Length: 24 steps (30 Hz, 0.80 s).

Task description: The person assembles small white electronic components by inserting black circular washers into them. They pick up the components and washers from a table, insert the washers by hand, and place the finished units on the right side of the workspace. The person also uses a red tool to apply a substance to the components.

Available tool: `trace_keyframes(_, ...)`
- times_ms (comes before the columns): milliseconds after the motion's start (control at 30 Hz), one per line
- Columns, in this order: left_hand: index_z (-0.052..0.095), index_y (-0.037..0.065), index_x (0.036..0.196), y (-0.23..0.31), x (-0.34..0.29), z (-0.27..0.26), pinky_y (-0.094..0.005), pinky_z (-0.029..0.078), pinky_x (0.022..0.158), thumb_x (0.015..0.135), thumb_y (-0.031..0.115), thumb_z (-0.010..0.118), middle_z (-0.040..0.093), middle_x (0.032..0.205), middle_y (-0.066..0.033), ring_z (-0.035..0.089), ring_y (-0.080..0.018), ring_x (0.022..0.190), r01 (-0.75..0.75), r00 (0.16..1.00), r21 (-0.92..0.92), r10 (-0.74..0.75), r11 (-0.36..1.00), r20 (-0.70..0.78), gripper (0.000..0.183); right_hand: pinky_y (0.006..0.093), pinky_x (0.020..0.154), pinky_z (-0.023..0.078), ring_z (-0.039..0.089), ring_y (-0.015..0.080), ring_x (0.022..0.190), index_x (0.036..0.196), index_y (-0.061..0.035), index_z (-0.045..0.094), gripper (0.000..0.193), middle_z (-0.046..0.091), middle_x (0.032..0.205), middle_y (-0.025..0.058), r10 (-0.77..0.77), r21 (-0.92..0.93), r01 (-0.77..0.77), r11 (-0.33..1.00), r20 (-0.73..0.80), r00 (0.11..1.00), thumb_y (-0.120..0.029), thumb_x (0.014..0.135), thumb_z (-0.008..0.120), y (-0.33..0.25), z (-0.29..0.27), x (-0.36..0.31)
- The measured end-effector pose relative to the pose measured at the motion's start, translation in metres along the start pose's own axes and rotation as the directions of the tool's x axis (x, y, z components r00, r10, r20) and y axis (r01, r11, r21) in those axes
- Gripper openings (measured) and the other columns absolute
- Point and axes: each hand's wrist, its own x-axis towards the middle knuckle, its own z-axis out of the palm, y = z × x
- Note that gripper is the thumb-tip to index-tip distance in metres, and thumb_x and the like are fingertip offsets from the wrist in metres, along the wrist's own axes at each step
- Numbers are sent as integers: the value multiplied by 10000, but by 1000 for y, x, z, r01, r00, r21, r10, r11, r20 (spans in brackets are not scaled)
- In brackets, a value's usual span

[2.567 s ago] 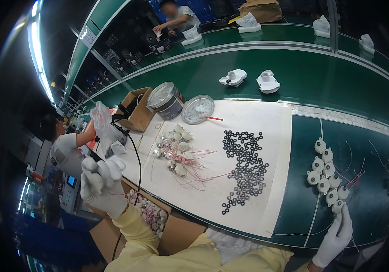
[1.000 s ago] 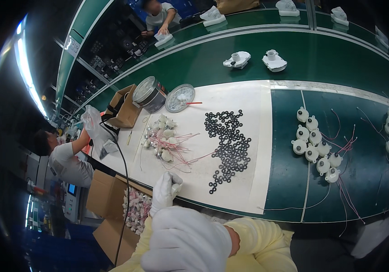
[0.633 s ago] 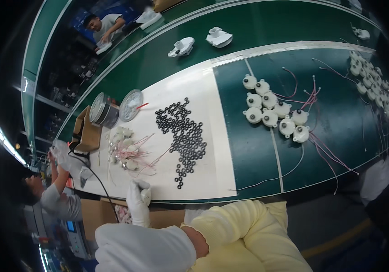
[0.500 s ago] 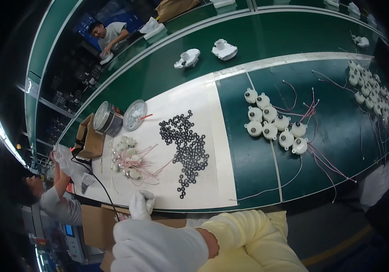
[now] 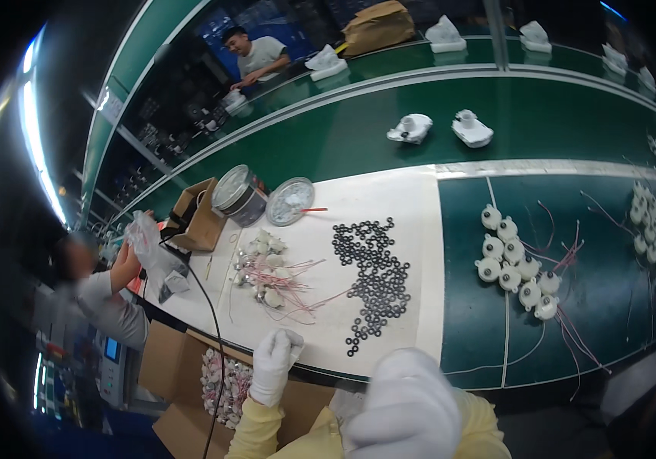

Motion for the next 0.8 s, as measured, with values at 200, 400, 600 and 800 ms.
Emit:
trace_keyframes(200,681,80,963,-26,1,-19,-289,497,535,960,137,675,666,743,-50,617,-145,596,-232,953,445,294,865,-76,58,383,647,353,505,262,608,642,-224,680,199,577,647,-12,604,-289,-559,777,91,792,-391,749,671,-30,-8,-61)
trace_keyframes(400,678,95,973,-10,12,-13,-360,518,575,876,109,724,665,759,-73,656,-254,617,-398,874,709,475,583,100,108,393,645,385,535,276,618,618,-191,655,41,613,665,5,782,-398,-767,504,-166,600,-195,630,616,-50,-3,-81)
trace_keyframes(600,675,155,928,-13,12,-11,-381,491,509,833,185,768,593,663,-28,619,-248,561,-399,853,745,514,534,88,137,384,637,412,534,264,611,689,-154,639,173,606,689,19,746,-457,-696,554,-97,658,-37,587,562,-42,1,-77)
trace_keyframes(800,689,158,941,-9,9,-4,-364,465,493,800,210,791,573,642,0,598,-218,541,-384,847,753,529,534,57,181,394,646,432,552,273,623,685,-142,633,191,612,687,30,752,-442,-723,531,-148,642,-8,585,540,-41,4,-80)
